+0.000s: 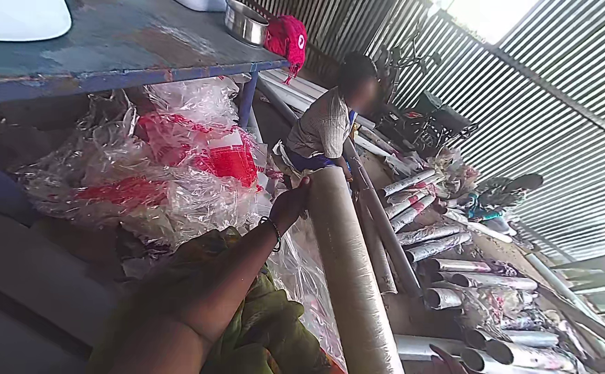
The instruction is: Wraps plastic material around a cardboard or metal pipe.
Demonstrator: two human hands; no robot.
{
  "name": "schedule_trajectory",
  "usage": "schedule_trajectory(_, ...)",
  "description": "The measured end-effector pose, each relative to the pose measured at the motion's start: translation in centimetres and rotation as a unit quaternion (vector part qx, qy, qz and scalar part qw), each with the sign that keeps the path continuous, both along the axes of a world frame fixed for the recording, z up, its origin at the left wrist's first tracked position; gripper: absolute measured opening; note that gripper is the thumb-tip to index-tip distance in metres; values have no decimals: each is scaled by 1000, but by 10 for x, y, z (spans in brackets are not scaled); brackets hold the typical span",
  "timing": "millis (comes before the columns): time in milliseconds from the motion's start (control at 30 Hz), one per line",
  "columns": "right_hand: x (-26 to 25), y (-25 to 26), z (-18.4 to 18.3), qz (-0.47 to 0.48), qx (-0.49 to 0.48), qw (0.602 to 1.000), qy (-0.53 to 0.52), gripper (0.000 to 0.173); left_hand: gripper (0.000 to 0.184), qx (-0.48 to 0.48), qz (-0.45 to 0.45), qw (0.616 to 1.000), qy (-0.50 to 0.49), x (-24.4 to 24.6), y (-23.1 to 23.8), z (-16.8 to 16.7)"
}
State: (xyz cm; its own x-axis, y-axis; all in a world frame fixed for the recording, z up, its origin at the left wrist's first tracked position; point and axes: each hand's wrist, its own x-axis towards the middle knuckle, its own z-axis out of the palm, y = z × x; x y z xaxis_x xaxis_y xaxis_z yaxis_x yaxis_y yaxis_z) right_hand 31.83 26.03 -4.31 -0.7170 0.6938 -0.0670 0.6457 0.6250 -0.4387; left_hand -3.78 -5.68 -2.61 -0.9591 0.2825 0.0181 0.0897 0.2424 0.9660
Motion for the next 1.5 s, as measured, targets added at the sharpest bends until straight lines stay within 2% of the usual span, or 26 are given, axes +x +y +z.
schedule_trajectory(100,-33,-19,33,103,82,988,82,38,75,29,-15,999,17,5,-7,7)
schedule_trajectory(300,-131,-131,123,221,259,917,206,35,68,120,-52,991,-2,19,-12,15)
schedule_trajectory(467,-199,-185,160,318,295,860,270,29,60,86,-90,992,15,30,-21,26)
schedule_trajectory(600,-241,-215,179,368,265,871,189,36,53,70,-121,989,49,31,-27,27)
schedule_trajectory(667,-255,-223,190,387,263,877,107,41,49,83,-127,986,64,32,-31,28)
schedule_trajectory(833,-270,-238,228,427,227,872,-74,37,50,120,-134,980,81,36,-38,29)
schedule_trajectory(967,-281,-249,254,453,231,833,-217,24,47,116,-167,978,49,40,-42,37)
schedule_trajectory(1033,-283,-257,261,457,229,821,-254,22,47,101,-178,977,55,42,-42,40)
schedule_trajectory(1100,-280,-260,262,451,227,827,-249,23,47,91,-184,977,58,44,-42,41)
schedule_trajectory(1267,-257,-255,244,388,229,885,-117,25,45,110,-180,975,62,45,-45,41)
schedule_trajectory(1367,-243,-246,232,415,262,871,-29,25,45,98,-179,976,70,48,-45,43)
schedule_trajectory(1500,-231,-244,221,400,290,869,34,21,48,68,-194,976,75,52,-46,46)
